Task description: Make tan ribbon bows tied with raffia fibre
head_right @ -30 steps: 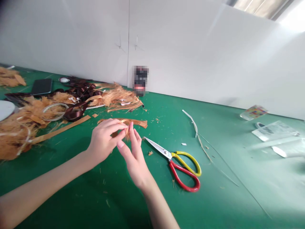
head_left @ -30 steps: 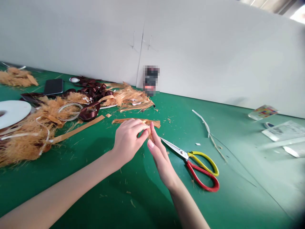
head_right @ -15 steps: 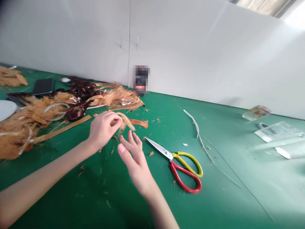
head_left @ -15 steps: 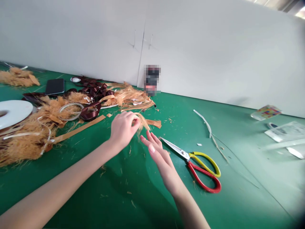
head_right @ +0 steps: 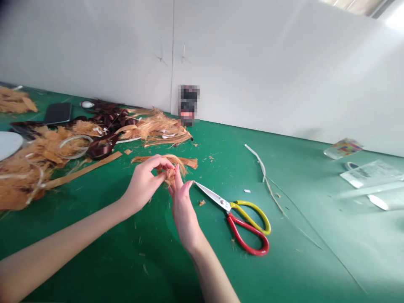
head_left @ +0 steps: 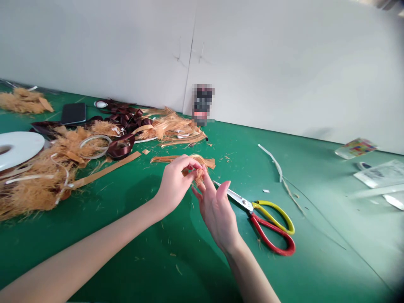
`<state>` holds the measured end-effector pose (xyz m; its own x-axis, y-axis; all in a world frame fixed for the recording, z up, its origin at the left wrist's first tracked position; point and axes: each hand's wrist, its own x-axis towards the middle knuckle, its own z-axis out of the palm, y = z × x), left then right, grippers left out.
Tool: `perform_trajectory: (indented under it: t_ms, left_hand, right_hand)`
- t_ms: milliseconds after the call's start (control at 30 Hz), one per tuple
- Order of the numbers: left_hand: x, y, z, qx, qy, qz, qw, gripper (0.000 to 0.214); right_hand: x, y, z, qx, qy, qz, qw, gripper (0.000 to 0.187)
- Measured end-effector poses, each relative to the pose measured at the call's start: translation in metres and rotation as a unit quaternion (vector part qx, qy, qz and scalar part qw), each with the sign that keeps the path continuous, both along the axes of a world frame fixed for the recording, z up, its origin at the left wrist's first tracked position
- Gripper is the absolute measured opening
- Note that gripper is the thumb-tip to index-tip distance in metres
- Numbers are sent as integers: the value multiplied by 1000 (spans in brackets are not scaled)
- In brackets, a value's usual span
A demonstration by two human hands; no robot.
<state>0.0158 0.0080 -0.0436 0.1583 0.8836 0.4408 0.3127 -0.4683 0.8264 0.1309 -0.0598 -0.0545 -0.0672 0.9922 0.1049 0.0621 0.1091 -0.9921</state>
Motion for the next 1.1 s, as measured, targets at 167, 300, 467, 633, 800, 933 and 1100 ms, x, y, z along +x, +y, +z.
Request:
perform_trajectory:
  t_ms: [167,300,467,633,800,933,1100]
  left_hand:
    - [5,1,-5,-43,-28,31,998,14]
    - [9,1,-6,-41,0,18,999,15]
    - [6,7,-12,-27,62,17,998,16]
    - [-10,24,-19,-36,58,43,997,11]
    - [-27,37,-18,-59,46,27,997,7]
    - [-39,43,-16,-77,44,28,996,9]
    - [-52,39,-11,-98,102,-50,989,19]
  right_hand:
    - [-6,2,-2,-39,83,16,996,47]
    - [-9,2,-4,-87,153,8,984,55]
    - [-10,-2,-7,-106,143,5,984,57]
    - [-12,-14,-1,-141,121,31,982,56]
    - [-5,-13,10,-115,215,13,970,43]
    - [11,-8,16,-139,278,-21,950,57]
    - [28,-4,20,-143,307,-63,939,57]
